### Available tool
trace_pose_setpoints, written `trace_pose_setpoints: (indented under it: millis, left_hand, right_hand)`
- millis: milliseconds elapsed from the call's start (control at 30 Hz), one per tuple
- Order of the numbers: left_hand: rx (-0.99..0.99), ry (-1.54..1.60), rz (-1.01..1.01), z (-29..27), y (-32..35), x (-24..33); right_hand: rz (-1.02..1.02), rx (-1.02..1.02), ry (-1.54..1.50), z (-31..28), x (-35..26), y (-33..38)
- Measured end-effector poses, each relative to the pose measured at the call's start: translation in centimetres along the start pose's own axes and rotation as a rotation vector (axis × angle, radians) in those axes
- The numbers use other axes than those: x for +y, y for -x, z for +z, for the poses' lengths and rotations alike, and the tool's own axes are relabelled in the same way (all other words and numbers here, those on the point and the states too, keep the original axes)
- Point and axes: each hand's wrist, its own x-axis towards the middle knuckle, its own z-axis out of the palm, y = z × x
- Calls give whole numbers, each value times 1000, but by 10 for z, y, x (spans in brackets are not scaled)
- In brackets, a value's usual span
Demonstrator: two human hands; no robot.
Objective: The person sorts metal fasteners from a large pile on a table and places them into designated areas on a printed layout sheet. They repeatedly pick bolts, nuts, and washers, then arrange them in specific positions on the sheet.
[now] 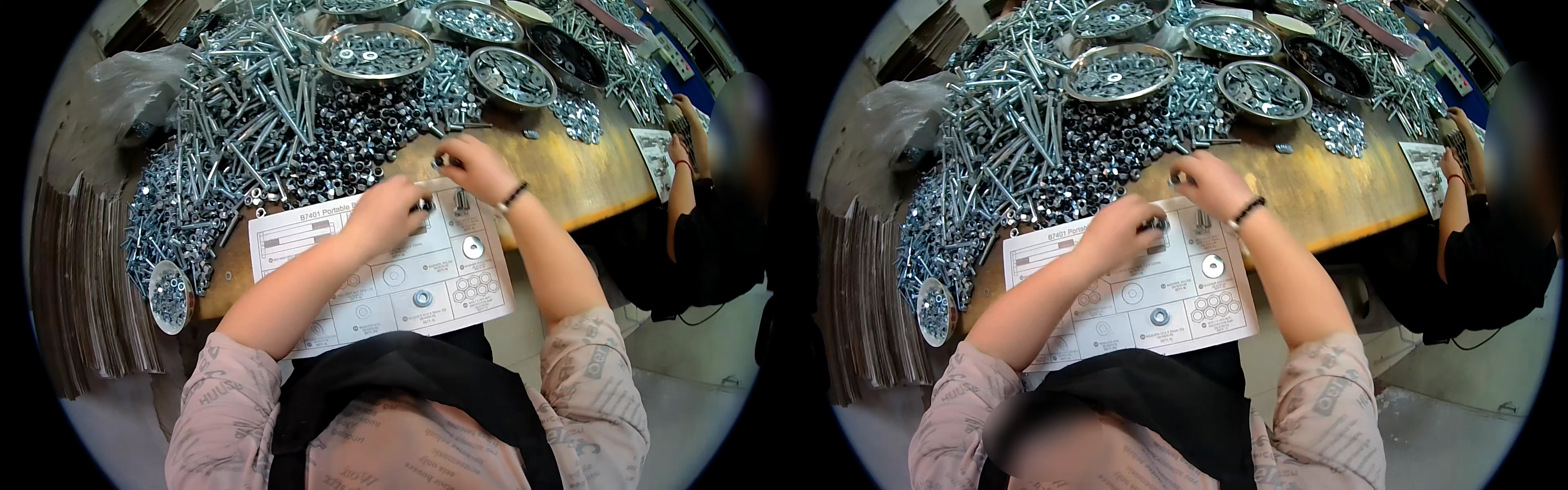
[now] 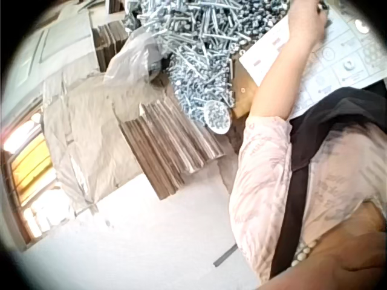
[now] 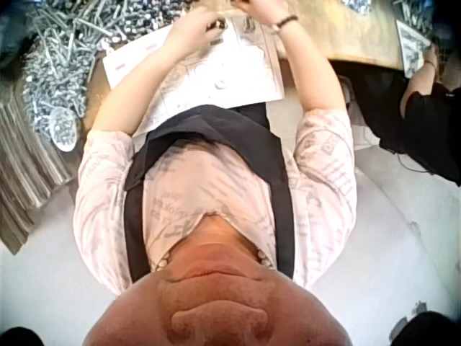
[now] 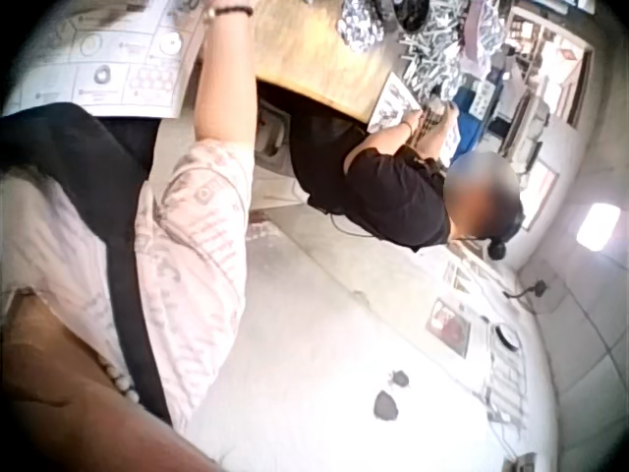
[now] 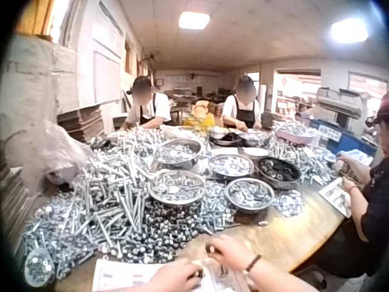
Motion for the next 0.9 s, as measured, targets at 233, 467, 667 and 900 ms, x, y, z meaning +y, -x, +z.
trace_pose_setpoints:
  millis: [233, 467, 667, 900]
  left_hand:
    - [-210, 59, 167, 36, 41, 58]
    - [-208, -4, 178, 54, 47, 64]
    - [-250, 158, 97, 53, 51, 66]
    - [-197, 224, 131, 48, 52, 67]
  right_hand:
    - [17, -268, 20, -29, -49, 134]
    - [90, -260, 84, -25, -59, 153]
    - [83, -287, 70, -25, -55, 156]
    - [102, -278, 1, -34, -54, 147]
